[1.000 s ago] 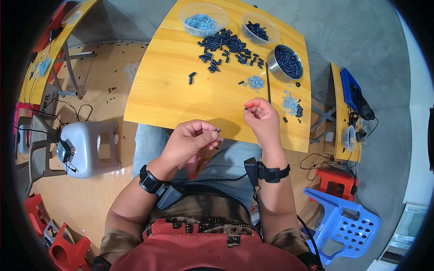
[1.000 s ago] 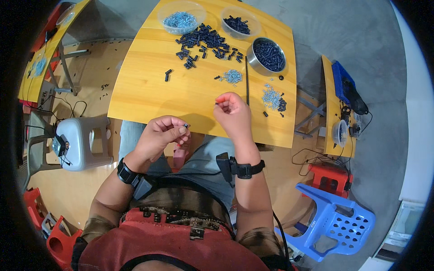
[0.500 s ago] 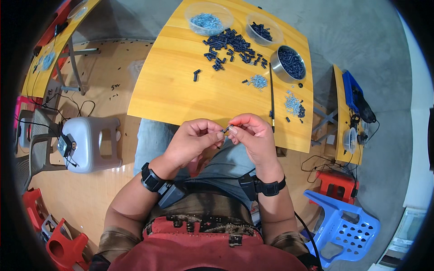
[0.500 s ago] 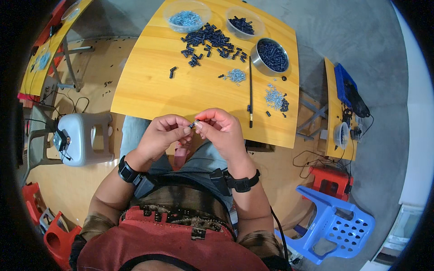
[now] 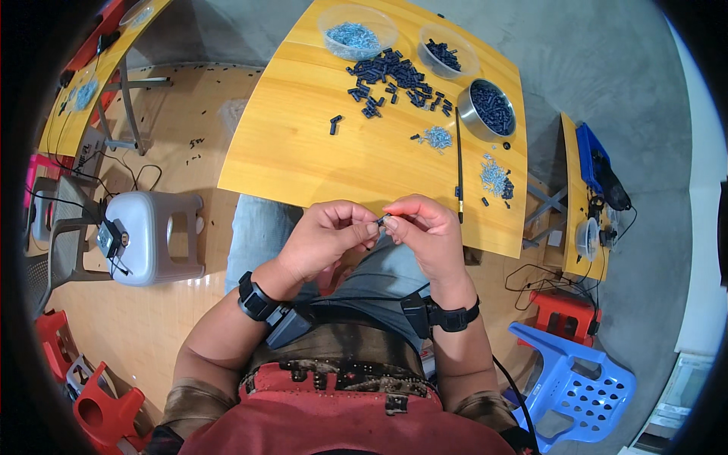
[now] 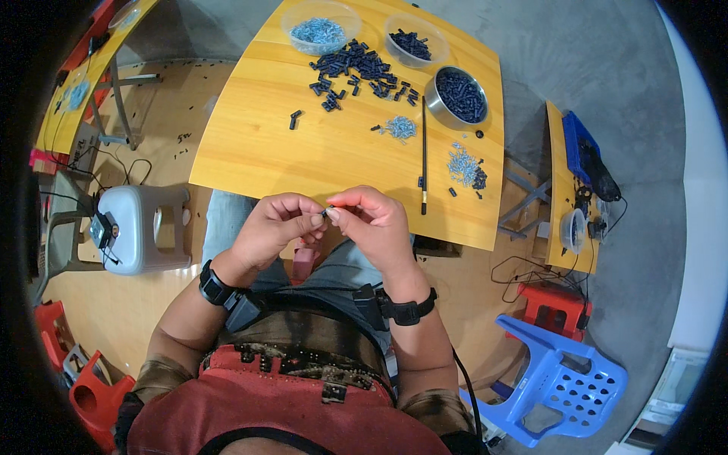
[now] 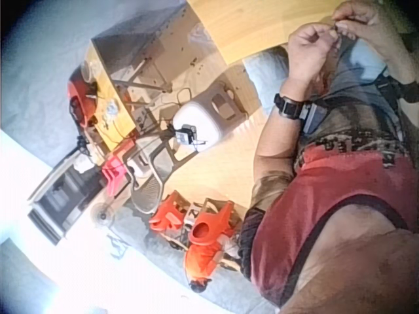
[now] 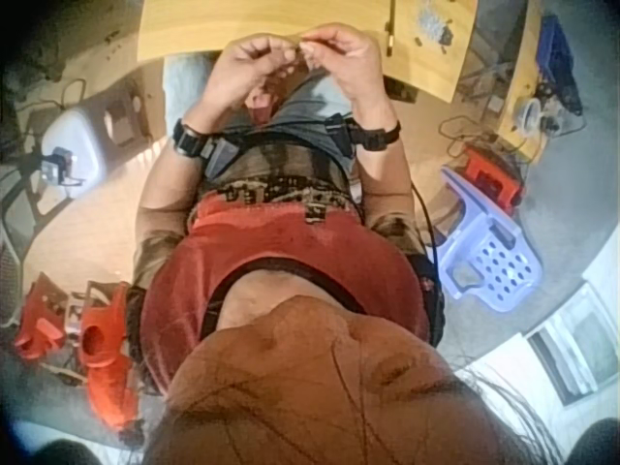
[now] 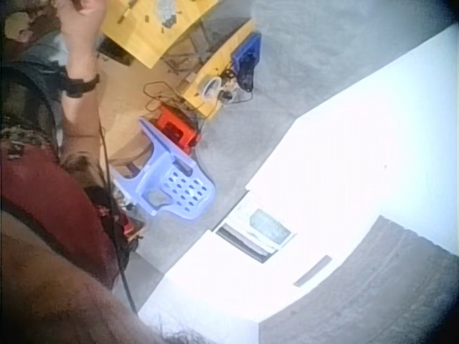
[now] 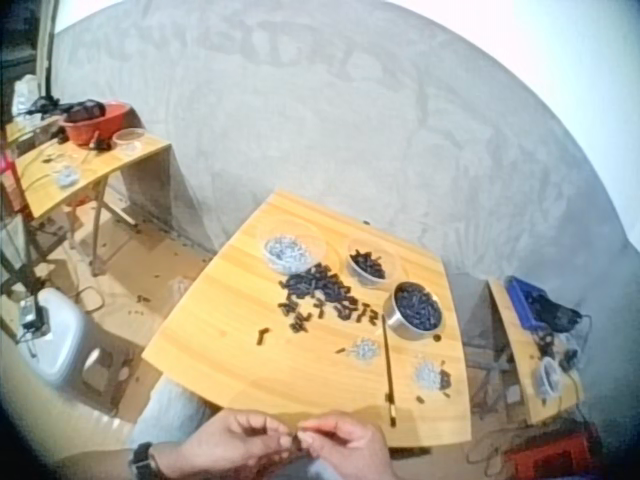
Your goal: Assembling small plastic and metal components at a workbench.
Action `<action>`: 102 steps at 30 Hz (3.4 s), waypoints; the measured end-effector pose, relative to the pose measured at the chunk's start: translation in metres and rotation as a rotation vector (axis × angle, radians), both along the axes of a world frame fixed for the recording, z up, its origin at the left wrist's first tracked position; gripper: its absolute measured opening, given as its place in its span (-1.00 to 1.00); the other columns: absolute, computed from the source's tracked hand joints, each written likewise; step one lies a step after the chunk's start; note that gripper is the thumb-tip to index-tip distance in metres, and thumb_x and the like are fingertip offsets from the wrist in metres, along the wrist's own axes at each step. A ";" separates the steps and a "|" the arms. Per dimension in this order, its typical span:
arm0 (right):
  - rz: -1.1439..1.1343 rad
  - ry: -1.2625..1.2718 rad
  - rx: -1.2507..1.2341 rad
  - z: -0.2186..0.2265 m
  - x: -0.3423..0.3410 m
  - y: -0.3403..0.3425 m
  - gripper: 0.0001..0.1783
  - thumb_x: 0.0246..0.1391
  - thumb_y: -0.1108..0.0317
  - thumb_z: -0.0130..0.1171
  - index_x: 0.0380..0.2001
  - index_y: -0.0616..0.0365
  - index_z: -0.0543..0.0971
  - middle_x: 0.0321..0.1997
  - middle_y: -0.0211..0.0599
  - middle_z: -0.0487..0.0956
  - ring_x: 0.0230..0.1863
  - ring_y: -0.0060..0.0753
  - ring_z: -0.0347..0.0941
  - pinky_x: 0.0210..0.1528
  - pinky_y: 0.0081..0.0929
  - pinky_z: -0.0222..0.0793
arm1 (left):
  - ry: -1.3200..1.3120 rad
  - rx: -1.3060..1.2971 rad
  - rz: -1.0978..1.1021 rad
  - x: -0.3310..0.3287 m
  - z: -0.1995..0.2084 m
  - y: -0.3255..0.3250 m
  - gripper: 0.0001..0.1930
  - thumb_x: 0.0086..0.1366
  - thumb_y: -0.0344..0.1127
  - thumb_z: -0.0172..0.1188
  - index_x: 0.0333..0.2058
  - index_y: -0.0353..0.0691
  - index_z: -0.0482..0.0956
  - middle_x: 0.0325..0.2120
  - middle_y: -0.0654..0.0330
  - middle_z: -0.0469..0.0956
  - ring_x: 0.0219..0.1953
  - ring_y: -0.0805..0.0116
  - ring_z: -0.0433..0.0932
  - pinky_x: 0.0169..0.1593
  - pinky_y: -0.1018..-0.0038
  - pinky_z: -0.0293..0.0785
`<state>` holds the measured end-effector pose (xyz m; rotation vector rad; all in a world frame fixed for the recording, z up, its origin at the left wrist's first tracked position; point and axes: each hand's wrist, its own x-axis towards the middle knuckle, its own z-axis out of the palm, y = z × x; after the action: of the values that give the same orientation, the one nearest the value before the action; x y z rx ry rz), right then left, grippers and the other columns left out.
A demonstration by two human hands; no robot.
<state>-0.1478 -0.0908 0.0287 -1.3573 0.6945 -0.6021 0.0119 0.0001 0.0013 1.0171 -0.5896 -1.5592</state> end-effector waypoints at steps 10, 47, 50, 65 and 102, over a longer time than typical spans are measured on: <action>-0.055 0.001 -0.001 0.001 0.000 0.002 -0.84 -0.04 0.59 0.20 -0.32 0.25 0.56 -0.41 -0.44 0.51 -0.45 -0.72 0.37 -0.42 -0.75 0.29 | 0.023 -0.007 0.009 0.003 0.003 0.000 -0.87 0.20 -0.40 0.17 -0.30 -0.34 0.54 -0.48 0.22 0.56 -0.45 0.51 0.50 -0.32 0.61 0.45; -0.060 0.071 -0.257 -0.002 0.003 0.000 -0.84 -0.12 0.63 0.24 -0.37 0.25 0.59 -0.36 -0.34 0.53 -0.37 -0.61 0.42 -0.36 -0.70 0.31 | -0.006 0.072 0.003 0.006 0.001 -0.003 -0.87 0.17 -0.39 0.22 -0.32 -0.31 0.56 -0.52 0.29 0.55 -0.49 0.59 0.47 -0.37 0.65 0.43; -0.049 0.079 -0.286 -0.003 0.002 -0.001 -0.83 -0.13 0.63 0.25 -0.38 0.25 0.60 -0.37 -0.34 0.53 -0.38 -0.62 0.42 -0.38 -0.70 0.31 | -0.010 0.038 0.040 0.003 -0.004 -0.002 -0.86 0.21 -0.38 0.18 -0.31 -0.33 0.54 -0.57 0.27 0.51 -0.75 0.64 0.34 -0.75 0.66 0.24; -0.084 0.053 -0.265 -0.006 0.011 0.006 -0.83 -0.08 0.65 0.19 -0.34 0.29 0.59 -0.38 -0.31 0.53 -0.45 -0.64 0.43 -0.46 -0.74 0.33 | -0.125 -0.056 0.137 0.001 -0.008 0.000 -0.88 0.20 -0.37 0.17 -0.37 -0.31 0.56 -0.58 0.32 0.52 -0.62 0.68 0.39 -0.63 0.69 0.30; -0.187 0.051 -0.231 -0.008 0.021 0.015 -0.88 -0.08 0.59 0.22 -0.38 0.27 0.60 -0.35 -0.29 0.57 -0.33 -0.54 0.46 -0.28 -0.66 0.35 | -0.144 -0.023 0.167 0.001 0.009 0.000 -0.87 0.22 -0.40 0.16 -0.34 -0.36 0.53 -0.54 0.29 0.53 -0.53 0.61 0.45 -0.43 0.67 0.40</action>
<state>-0.1273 -0.0756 0.0203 -1.5352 0.8181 -0.8187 0.0132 0.0006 0.0101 1.1386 -0.6037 -1.3383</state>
